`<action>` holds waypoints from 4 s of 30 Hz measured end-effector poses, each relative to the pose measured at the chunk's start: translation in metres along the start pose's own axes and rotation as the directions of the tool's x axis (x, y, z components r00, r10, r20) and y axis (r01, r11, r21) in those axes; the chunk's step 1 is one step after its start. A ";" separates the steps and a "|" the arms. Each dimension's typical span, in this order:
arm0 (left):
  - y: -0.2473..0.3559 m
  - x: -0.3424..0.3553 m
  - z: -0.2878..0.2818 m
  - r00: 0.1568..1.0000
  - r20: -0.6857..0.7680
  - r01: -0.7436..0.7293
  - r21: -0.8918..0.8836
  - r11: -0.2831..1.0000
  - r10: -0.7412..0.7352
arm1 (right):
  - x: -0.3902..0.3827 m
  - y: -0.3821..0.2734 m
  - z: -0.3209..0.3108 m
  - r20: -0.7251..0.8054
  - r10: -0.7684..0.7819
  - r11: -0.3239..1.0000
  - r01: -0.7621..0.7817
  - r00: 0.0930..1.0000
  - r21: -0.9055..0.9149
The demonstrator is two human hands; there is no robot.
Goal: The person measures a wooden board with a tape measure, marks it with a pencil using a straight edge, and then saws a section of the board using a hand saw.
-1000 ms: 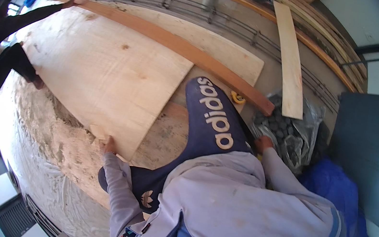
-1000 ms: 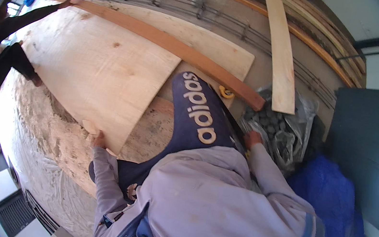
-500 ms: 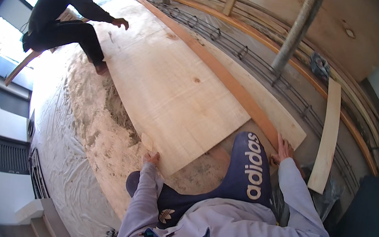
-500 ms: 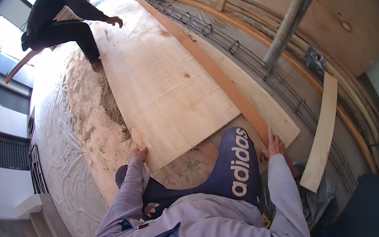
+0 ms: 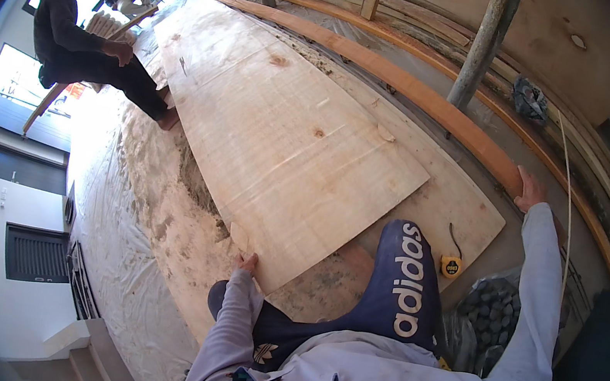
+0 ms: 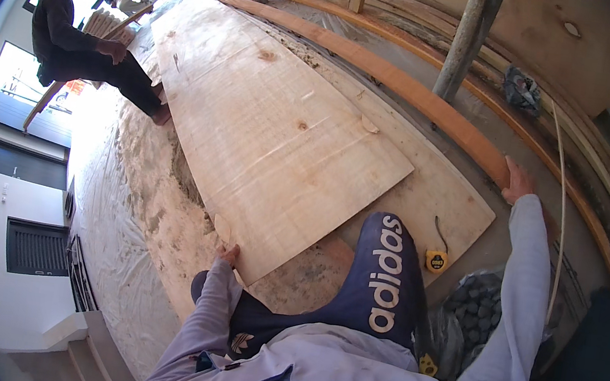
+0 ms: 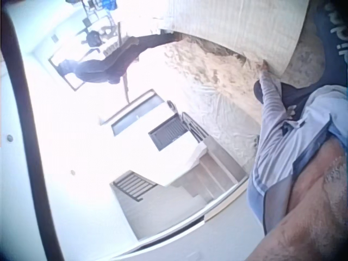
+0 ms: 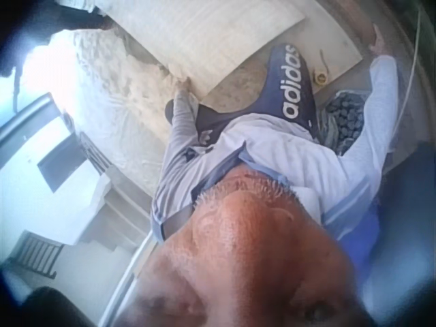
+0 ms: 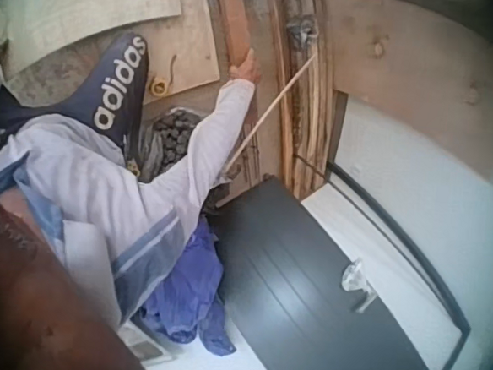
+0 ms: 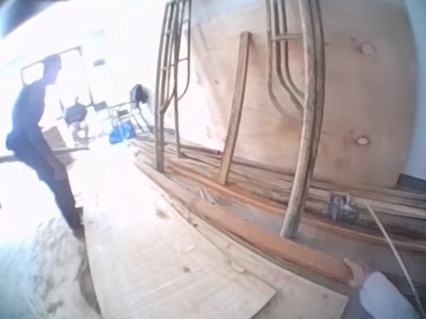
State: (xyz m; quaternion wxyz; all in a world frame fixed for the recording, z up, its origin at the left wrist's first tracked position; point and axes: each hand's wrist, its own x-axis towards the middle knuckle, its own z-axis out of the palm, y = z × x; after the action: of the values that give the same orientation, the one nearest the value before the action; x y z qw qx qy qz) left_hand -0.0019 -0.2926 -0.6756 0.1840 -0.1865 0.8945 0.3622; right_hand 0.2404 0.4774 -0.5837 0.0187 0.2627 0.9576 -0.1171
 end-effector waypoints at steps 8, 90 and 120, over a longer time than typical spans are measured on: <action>0.054 -0.058 0.014 0.962 -0.197 -0.121 0.320 0.940 0.191 | 0.002 0.000 0.048 -0.015 0.327 0.917 -0.321 0.945 -0.235; -0.003 -0.032 -0.002 0.967 0.192 0.198 -0.147 0.969 -0.169 | -0.153 -0.097 0.174 0.105 -0.230 0.965 0.213 0.967 0.154; 0.227 -0.210 0.002 0.480 0.427 -0.872 0.138 0.470 0.766 | -0.107 -0.431 0.030 0.233 -0.544 0.033 -0.257 0.806 0.966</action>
State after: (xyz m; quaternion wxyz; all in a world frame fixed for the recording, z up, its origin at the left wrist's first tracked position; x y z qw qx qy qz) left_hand 0.0735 -0.0976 -0.4480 0.1495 0.3647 0.8783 0.2707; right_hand 0.1134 0.0570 -0.5103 0.0986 0.0467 0.5719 -0.8131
